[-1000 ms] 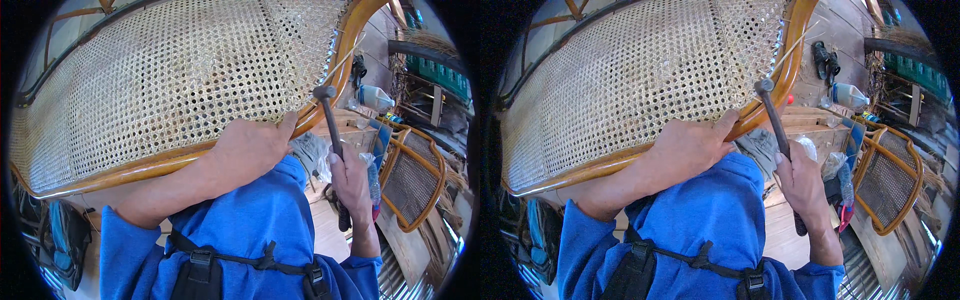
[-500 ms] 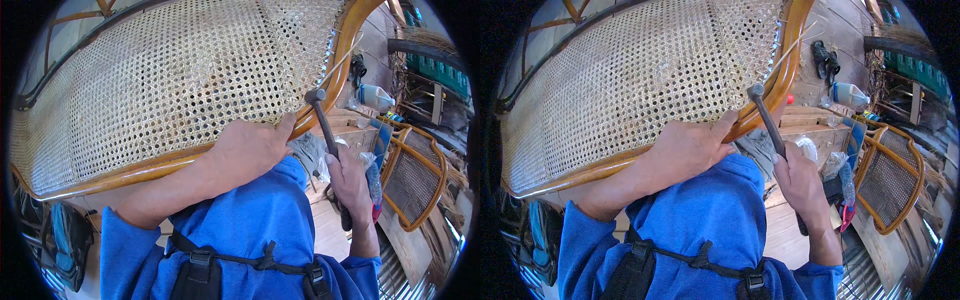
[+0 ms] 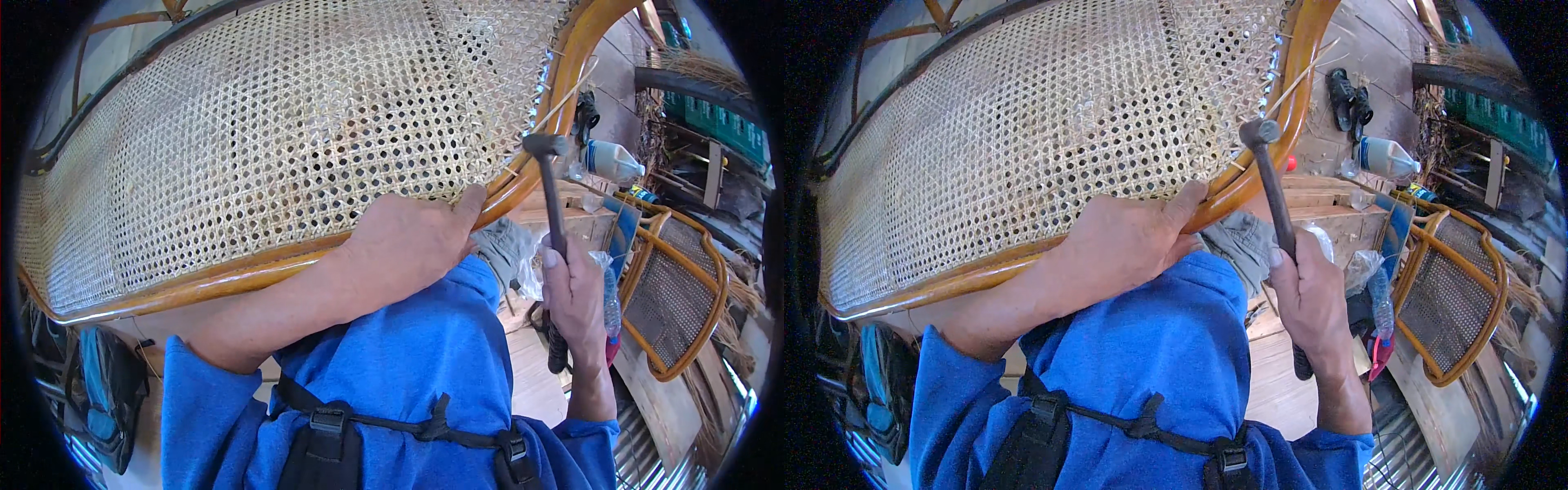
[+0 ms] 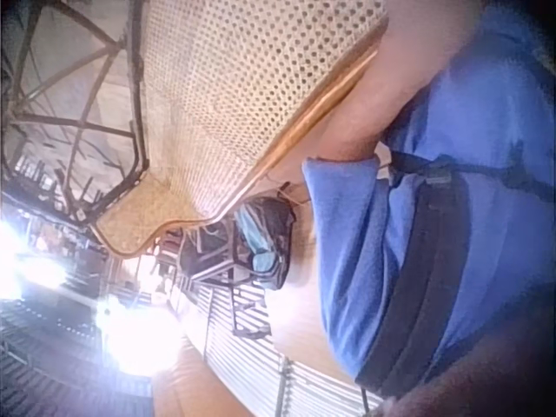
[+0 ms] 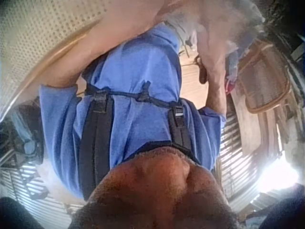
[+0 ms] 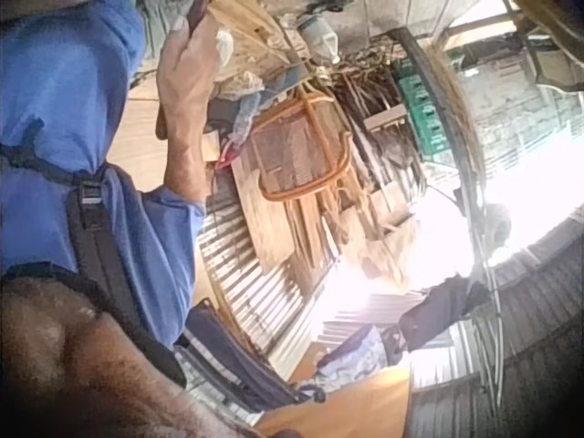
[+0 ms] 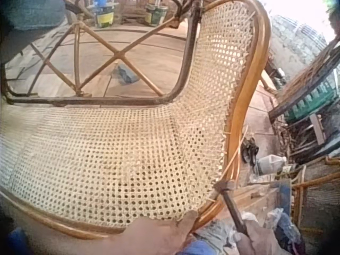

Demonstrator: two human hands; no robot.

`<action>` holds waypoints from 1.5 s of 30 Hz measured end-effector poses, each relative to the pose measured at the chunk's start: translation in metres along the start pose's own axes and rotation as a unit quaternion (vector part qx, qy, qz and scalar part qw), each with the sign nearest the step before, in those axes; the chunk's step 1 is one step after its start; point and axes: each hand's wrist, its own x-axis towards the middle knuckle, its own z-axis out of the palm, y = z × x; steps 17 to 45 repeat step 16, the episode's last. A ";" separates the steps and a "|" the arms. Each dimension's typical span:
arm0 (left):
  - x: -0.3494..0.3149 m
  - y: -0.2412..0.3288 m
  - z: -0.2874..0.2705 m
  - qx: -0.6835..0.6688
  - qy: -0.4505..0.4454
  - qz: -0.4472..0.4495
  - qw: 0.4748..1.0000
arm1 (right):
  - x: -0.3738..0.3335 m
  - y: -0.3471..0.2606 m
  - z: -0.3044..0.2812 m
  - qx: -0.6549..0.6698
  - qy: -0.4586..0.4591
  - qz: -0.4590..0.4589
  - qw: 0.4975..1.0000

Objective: The person applies glue to the edge of a rattan chair seat and inserts a thin rattan strip into the groove. They use a hammer to tap the strip into place and secure it with small nails, continuing the process along the chair's perimeter.

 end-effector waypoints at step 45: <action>-0.001 -0.002 -0.001 0.012 -0.003 0.012 1.000 | 0.009 0.001 -0.002 -0.059 -0.038 0.027 0.997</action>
